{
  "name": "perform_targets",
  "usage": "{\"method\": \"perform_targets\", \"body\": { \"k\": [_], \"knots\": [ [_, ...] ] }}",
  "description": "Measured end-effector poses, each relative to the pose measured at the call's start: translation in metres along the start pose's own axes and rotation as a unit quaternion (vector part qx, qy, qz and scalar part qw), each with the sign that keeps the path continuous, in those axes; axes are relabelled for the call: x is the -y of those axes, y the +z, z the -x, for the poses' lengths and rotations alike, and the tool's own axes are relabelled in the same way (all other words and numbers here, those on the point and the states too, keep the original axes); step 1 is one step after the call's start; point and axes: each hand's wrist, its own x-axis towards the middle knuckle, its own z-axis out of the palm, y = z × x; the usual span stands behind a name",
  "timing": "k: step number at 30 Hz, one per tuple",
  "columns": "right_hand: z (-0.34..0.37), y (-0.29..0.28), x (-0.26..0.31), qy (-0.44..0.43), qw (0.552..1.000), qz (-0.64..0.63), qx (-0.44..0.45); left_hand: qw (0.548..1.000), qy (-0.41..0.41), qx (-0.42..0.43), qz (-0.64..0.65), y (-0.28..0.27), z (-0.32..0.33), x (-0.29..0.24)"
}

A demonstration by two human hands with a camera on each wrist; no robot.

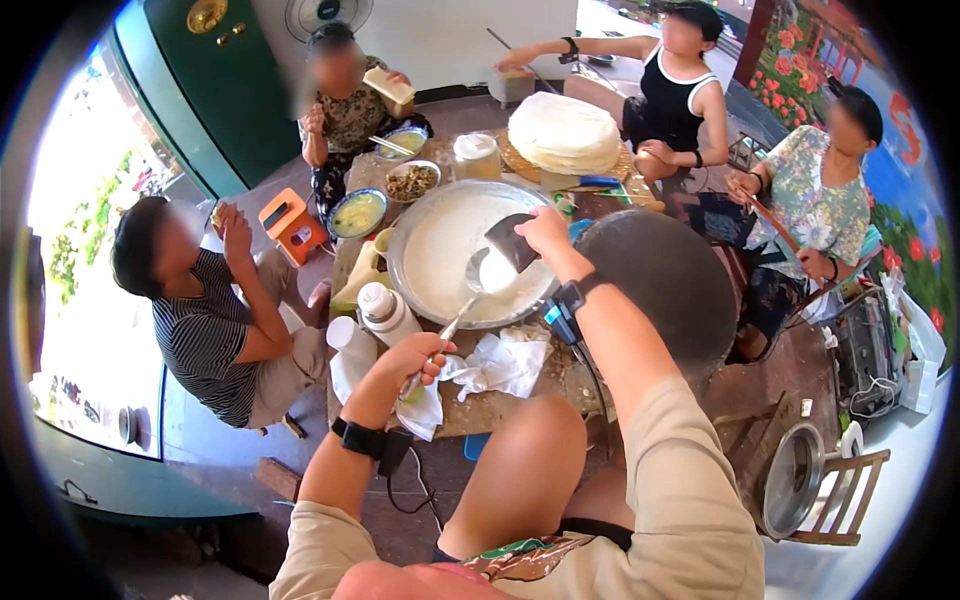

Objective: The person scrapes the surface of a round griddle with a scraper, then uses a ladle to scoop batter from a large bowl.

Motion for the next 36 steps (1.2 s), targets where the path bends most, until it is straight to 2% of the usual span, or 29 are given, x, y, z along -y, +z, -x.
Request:
{"method": "perform_targets", "body": {
  "k": [2,9,13,16,19,26,29,33,36],
  "knots": [
    [-0.009,0.02,0.003,0.026,0.999,-0.014,0.019,0.998,0.048,-0.006,-0.032,-0.004,-0.003,0.008],
    [-0.061,0.081,-0.041,0.052,0.995,-0.042,0.071,0.997,0.057,-0.026,-0.047,0.001,0.016,0.008],
    [-0.05,0.075,-0.03,0.064,0.995,-0.004,0.083,0.997,0.058,-0.013,-0.046,-0.001,0.021,0.009],
    [-0.048,0.069,-0.027,0.145,0.987,-0.033,0.064,0.999,0.04,0.0,0.002,-0.004,0.026,0.005],
    [-0.044,0.065,-0.034,0.163,0.983,-0.074,0.036,0.999,0.041,-0.015,0.012,-0.006,0.028,0.004],
    [-0.027,0.055,-0.051,0.245,0.94,-0.234,0.028,0.995,0.039,0.003,0.087,-0.005,0.029,-0.006],
    [-0.017,0.051,-0.055,0.278,0.915,-0.289,0.043,0.993,0.015,-0.016,0.118,0.004,0.034,-0.019],
    [-0.004,0.055,-0.061,0.316,0.878,-0.357,0.035,0.984,-0.021,0.013,0.177,0.012,0.033,-0.035],
    [0.004,0.066,-0.069,0.318,0.857,-0.403,0.042,0.974,-0.056,0.002,0.221,0.024,0.039,-0.05]
  ]
}}
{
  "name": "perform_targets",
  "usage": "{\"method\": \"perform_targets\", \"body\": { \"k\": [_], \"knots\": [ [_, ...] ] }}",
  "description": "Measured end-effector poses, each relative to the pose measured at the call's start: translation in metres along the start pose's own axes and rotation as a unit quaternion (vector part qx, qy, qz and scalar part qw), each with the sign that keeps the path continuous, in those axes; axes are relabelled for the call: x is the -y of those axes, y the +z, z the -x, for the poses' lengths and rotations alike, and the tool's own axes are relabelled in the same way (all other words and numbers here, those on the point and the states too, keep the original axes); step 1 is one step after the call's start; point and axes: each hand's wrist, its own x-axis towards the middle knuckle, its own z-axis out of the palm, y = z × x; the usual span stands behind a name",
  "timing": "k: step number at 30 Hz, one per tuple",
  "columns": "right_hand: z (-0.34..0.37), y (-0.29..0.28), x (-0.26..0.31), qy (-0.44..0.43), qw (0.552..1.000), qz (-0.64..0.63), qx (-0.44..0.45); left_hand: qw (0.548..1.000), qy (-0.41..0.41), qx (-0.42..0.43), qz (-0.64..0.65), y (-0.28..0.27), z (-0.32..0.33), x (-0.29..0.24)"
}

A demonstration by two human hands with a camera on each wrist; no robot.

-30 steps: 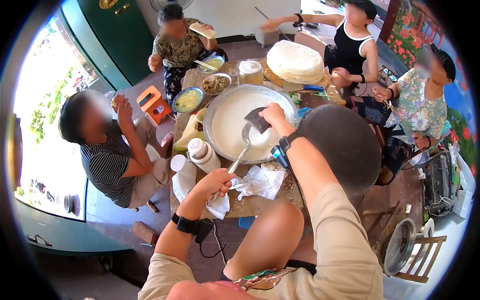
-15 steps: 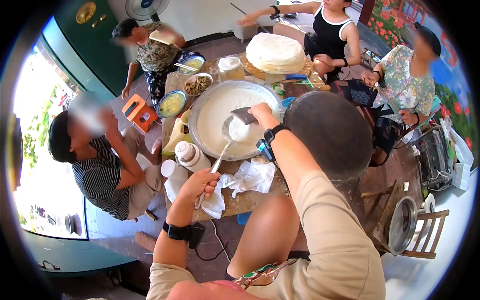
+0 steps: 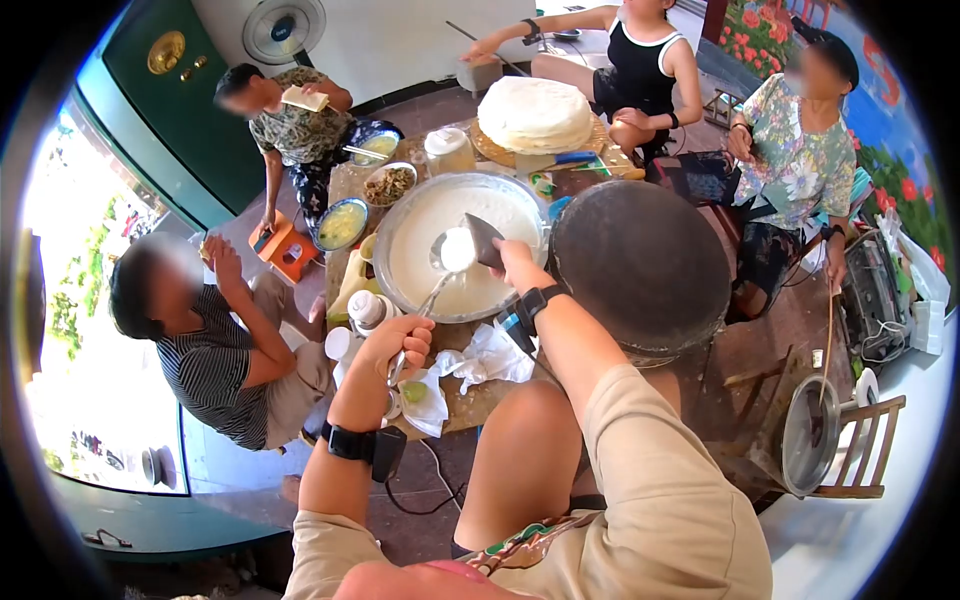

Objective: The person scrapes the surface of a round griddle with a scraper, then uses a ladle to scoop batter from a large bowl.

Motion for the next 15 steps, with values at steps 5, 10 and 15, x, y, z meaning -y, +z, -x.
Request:
{"method": "perform_targets", "body": {
  "k": [5,10,15],
  "knots": [
    [0.009,0.009,-0.025,-0.035,0.998,-0.052,0.026,0.998,-0.016,0.037,0.053,0.005,-0.009,-0.006],
    [0.005,0.016,-0.046,-0.121,0.983,-0.101,0.095,0.996,-0.007,0.052,0.069,0.024,-0.002,-0.013],
    [0.003,0.017,-0.05,-0.178,0.97,-0.119,0.115,0.993,-0.019,0.077,0.088,0.03,0.001,-0.024]
  ]
}}
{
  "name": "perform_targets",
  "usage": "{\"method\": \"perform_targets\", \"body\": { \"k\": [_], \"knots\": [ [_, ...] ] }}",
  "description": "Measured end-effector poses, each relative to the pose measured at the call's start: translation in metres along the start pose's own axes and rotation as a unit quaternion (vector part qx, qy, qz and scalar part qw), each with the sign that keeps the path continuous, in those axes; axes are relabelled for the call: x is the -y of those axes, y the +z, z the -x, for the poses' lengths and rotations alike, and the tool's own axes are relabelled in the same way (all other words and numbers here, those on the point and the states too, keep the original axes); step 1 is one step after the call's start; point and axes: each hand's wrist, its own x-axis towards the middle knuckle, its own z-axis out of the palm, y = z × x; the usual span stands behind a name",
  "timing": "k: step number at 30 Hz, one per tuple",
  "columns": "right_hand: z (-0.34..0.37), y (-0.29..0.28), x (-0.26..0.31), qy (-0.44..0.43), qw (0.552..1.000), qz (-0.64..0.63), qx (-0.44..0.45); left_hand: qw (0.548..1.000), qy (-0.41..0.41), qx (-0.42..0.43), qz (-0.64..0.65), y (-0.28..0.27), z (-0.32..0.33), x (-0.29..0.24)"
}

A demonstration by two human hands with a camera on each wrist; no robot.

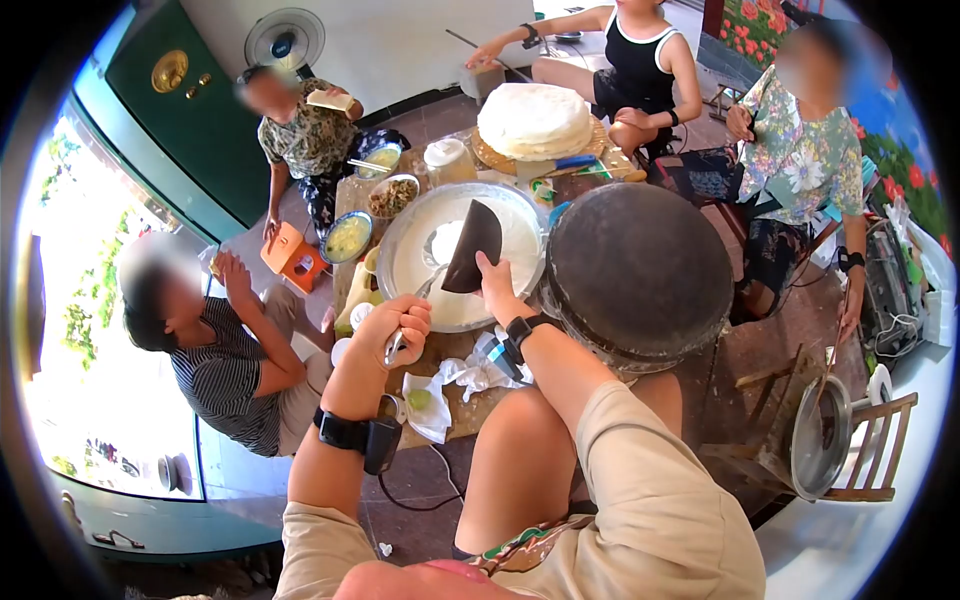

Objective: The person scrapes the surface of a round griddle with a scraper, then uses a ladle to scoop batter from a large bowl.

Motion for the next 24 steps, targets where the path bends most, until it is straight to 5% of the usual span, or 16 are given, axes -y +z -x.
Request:
{"method": "perform_targets", "body": {
  "k": [14,17,19,24],
  "knots": [
    [0.014,0.01,0.002,-0.065,0.987,-0.114,0.088,1.0,-0.004,0.02,0.004,0.022,0.021,-0.017],
    [0.008,0.004,0.029,-0.036,0.998,-0.051,0.019,0.998,0.031,-0.028,-0.052,0.021,0.025,-0.02],
    [0.017,0.015,0.064,-0.066,0.983,-0.169,0.009,0.992,0.05,-0.061,-0.103,0.015,0.028,-0.024],
    [0.011,0.004,0.123,-0.034,0.999,-0.041,-0.013,0.985,0.075,-0.078,-0.138,0.001,0.035,-0.031]
  ]
}}
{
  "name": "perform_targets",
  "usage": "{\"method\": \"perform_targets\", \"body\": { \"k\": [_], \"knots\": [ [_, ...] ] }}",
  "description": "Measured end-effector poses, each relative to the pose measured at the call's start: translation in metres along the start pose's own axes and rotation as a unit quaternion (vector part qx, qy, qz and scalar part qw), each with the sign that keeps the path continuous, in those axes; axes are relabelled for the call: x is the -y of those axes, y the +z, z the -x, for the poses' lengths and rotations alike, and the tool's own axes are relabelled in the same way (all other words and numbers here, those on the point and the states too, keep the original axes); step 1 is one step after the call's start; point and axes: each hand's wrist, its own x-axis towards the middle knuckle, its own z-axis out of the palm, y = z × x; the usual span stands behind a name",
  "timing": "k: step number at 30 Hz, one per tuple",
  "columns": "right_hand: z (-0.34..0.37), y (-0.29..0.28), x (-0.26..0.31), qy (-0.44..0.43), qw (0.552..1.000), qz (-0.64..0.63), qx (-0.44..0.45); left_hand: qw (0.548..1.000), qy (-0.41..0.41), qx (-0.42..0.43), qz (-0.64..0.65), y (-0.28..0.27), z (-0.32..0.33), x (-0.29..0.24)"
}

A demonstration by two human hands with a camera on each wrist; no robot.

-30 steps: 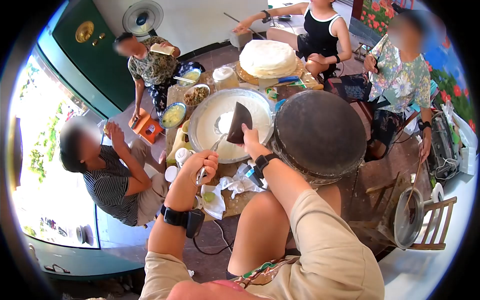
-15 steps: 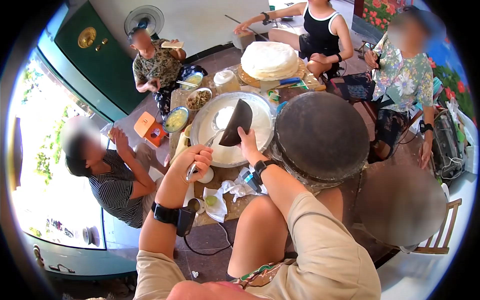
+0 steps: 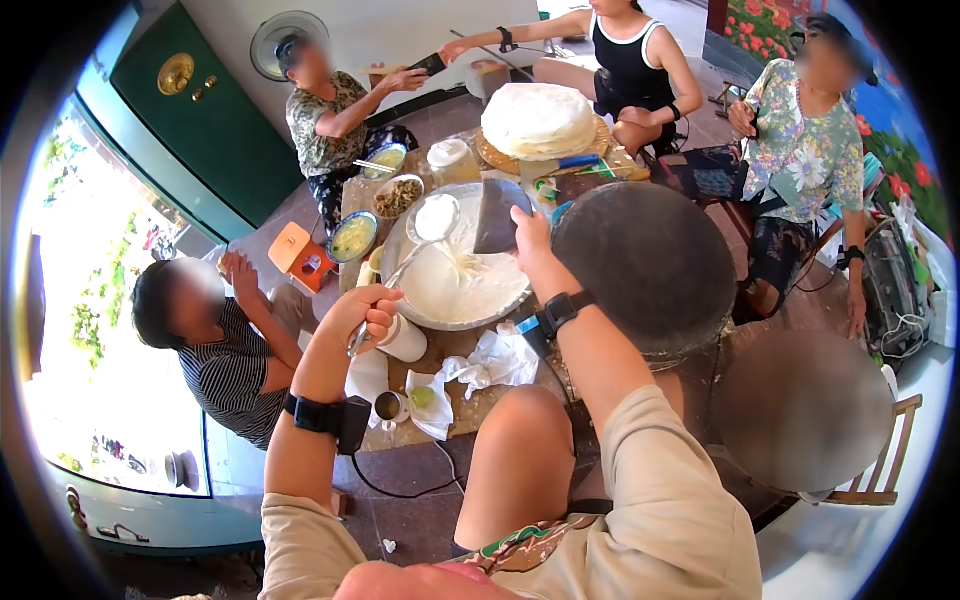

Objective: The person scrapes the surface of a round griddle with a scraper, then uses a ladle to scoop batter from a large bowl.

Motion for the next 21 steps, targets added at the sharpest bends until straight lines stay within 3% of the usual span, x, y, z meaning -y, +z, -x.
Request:
{"method": "perform_targets", "body": {
  "k": [3,8,11,12,16,21],
  "knots": [
    [-0.004,-0.002,0.024,0.059,0.99,0.124,-0.023,1.0,-0.004,0.006,-0.021,-0.011,0.005,-0.007],
    [0.0,-0.002,0.052,0.058,0.983,0.173,-0.02,0.993,0.011,0.043,-0.105,-0.029,0.029,-0.027],
    [-0.016,-0.012,0.057,0.006,0.989,0.131,0.072,0.983,0.049,0.058,-0.167,-0.034,0.049,-0.037],
    [-0.002,-0.004,0.068,-0.004,0.986,0.162,0.034,0.97,0.081,0.023,-0.228,-0.034,0.056,-0.039],
    [-0.034,-0.01,0.064,0.044,0.987,0.138,0.07,0.969,0.069,0.023,-0.236,-0.039,0.07,-0.051],
    [-0.05,-0.005,0.062,0.122,0.979,0.157,0.036,0.95,0.073,0.073,-0.295,-0.049,0.075,-0.061]
  ]
}}
